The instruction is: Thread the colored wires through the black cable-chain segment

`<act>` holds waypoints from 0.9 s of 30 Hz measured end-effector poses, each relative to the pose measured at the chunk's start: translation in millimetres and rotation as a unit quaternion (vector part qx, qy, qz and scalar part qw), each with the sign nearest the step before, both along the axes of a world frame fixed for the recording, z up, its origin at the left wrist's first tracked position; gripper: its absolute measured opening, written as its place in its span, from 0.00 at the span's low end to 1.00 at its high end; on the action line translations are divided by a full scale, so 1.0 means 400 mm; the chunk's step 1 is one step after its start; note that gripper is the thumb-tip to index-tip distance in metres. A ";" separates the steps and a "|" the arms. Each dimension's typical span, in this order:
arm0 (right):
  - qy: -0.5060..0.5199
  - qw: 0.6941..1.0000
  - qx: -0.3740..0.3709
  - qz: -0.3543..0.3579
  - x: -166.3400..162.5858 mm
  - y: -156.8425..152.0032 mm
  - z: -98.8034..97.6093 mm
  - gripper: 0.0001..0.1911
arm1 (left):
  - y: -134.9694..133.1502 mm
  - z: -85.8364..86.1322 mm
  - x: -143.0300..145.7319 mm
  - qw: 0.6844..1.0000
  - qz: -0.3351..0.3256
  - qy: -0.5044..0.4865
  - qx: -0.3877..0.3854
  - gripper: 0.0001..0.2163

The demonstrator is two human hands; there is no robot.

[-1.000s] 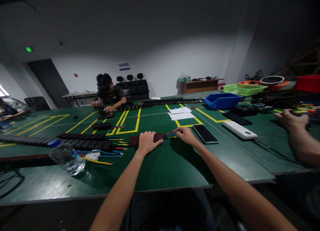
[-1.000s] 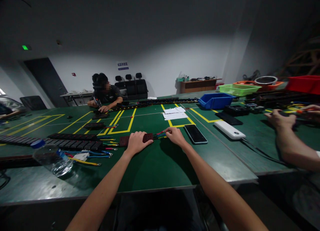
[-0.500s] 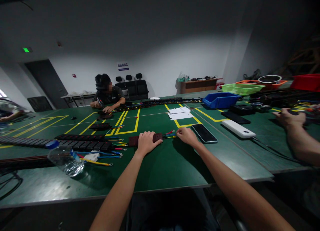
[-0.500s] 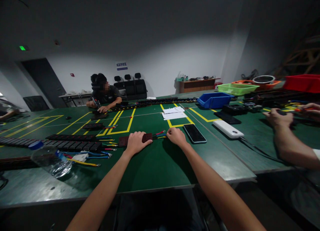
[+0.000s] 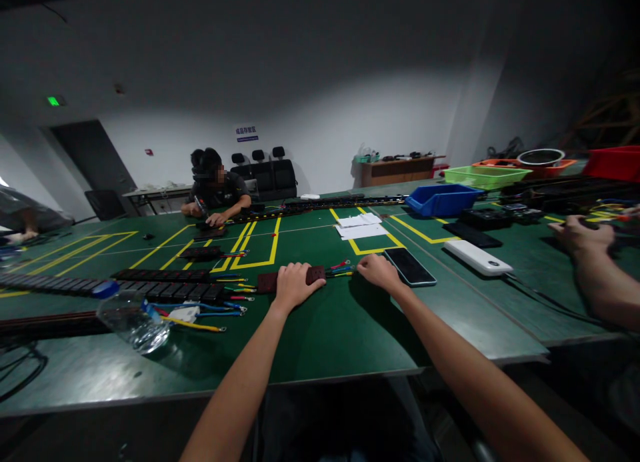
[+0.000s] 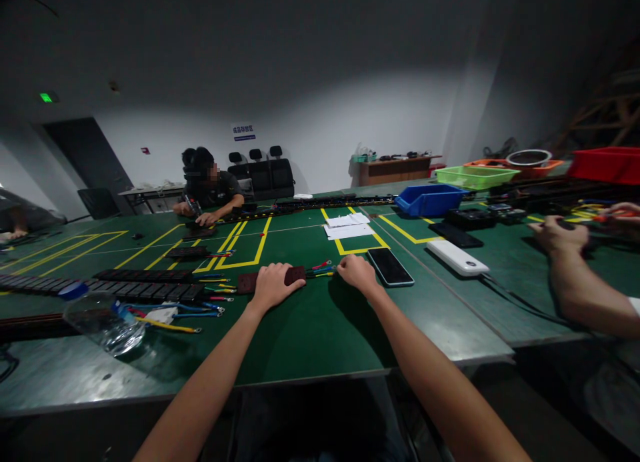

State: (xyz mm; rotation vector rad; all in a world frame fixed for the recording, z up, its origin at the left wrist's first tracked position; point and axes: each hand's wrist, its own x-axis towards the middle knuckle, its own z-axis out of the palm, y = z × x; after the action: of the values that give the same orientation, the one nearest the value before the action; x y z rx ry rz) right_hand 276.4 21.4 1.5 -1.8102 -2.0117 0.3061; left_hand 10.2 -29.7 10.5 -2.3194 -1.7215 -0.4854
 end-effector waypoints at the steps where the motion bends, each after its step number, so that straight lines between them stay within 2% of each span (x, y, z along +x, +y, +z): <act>1: 0.000 1.000 -0.004 0.008 0.000 0.000 -0.002 0.12 | 0.000 0.000 0.000 1.000 0.000 0.000 0.000 0.31; 11: 0.043 0.997 -0.038 0.059 -0.004 0.018 -0.004 0.12 | 0.001 -0.004 -0.001 1.000 0.001 -0.006 0.002 0.32; 18: 0.025 1.000 0.000 -0.017 0.001 0.008 -0.008 0.13 | -0.001 -0.007 -0.001 1.000 -0.002 -0.007 0.003 0.32; 27: 0.079 0.996 0.016 0.028 -0.004 0.021 -0.010 0.13 | -0.001 -0.009 0.000 1.000 0.008 -0.001 0.005 0.31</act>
State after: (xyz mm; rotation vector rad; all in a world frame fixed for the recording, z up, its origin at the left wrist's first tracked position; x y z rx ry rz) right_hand 275.0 29.8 -2.4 -1.6577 -1.9496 0.4182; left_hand 10.1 -29.9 6.9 -2.2976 -1.7328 -0.4925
